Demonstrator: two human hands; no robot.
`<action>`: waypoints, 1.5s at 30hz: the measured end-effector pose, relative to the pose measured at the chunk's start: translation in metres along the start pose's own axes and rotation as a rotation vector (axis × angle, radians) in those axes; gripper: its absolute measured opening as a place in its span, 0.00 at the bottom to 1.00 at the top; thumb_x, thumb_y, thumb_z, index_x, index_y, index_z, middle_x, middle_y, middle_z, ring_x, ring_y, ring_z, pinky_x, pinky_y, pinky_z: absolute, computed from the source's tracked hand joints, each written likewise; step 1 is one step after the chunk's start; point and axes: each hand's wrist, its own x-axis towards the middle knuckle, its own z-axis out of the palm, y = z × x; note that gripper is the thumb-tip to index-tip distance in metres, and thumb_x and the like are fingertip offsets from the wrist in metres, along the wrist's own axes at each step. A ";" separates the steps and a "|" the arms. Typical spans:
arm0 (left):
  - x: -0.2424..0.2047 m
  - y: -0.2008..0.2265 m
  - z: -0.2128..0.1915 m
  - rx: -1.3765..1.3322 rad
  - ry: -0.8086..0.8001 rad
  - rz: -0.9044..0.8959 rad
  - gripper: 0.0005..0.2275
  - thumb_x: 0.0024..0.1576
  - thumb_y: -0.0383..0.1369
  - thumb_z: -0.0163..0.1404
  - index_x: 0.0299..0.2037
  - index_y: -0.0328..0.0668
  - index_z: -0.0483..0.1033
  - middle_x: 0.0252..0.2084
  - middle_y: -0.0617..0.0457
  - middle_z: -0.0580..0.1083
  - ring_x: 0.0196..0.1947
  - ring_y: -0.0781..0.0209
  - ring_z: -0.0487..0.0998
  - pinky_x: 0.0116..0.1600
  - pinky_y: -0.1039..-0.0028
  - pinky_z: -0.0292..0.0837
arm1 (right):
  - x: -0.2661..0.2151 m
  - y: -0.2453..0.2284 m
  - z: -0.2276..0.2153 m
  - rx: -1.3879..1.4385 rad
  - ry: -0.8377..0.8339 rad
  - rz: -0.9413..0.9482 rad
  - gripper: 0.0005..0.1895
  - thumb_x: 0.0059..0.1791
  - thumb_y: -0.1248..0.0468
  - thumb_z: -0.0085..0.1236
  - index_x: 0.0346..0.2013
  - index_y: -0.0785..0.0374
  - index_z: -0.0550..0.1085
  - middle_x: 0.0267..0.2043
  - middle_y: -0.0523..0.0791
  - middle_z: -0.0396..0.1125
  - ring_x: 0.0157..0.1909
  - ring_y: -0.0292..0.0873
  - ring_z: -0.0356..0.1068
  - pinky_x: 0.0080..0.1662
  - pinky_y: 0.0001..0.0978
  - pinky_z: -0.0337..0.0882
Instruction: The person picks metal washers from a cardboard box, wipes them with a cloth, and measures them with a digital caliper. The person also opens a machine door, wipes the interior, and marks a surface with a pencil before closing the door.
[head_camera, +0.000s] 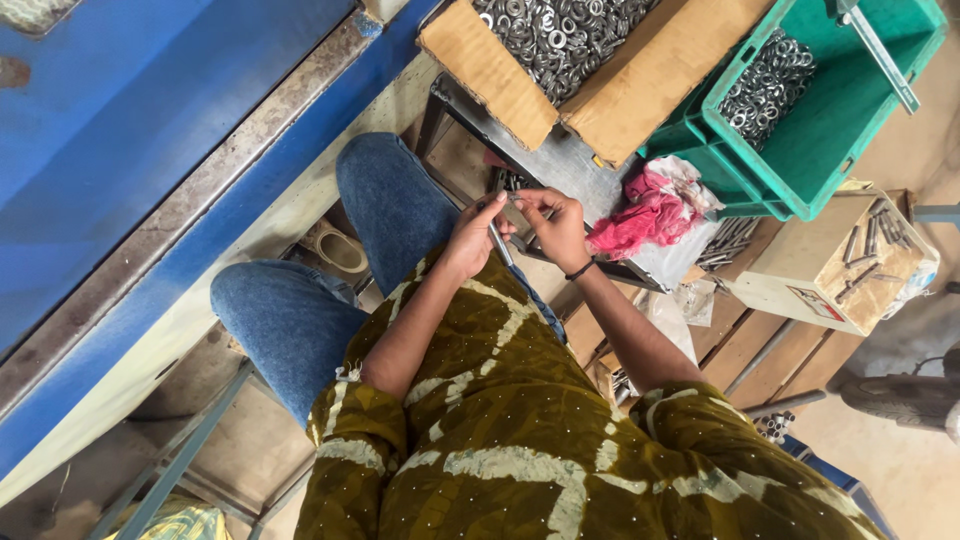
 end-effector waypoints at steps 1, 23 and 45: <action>0.000 0.000 0.000 -0.002 0.001 -0.002 0.11 0.60 0.40 0.56 0.45 0.43 0.75 0.24 0.59 0.69 0.26 0.67 0.73 0.35 0.75 0.70 | 0.000 0.003 0.001 0.012 -0.004 0.019 0.08 0.50 0.70 0.64 0.44 0.66 0.82 0.36 0.43 0.75 0.32 0.30 0.65 0.38 0.24 0.67; 0.001 -0.002 -0.003 -0.044 -0.033 0.027 0.11 0.63 0.41 0.55 0.41 0.42 0.73 0.24 0.59 0.68 0.26 0.67 0.72 0.35 0.76 0.68 | 0.002 0.036 0.005 0.401 -0.080 0.247 0.11 0.54 0.67 0.58 0.48 0.71 0.79 0.37 0.42 0.76 0.36 0.31 0.70 0.42 0.23 0.71; -0.001 -0.002 0.003 0.010 -0.138 0.007 0.09 0.65 0.35 0.51 0.42 0.37 0.78 0.18 0.64 0.58 0.20 0.71 0.57 0.32 0.75 0.58 | -0.008 -0.078 -0.106 -0.126 0.361 -0.412 0.11 0.45 0.78 0.41 0.28 0.68 0.73 0.30 0.49 0.67 0.33 0.46 0.65 0.38 0.35 0.64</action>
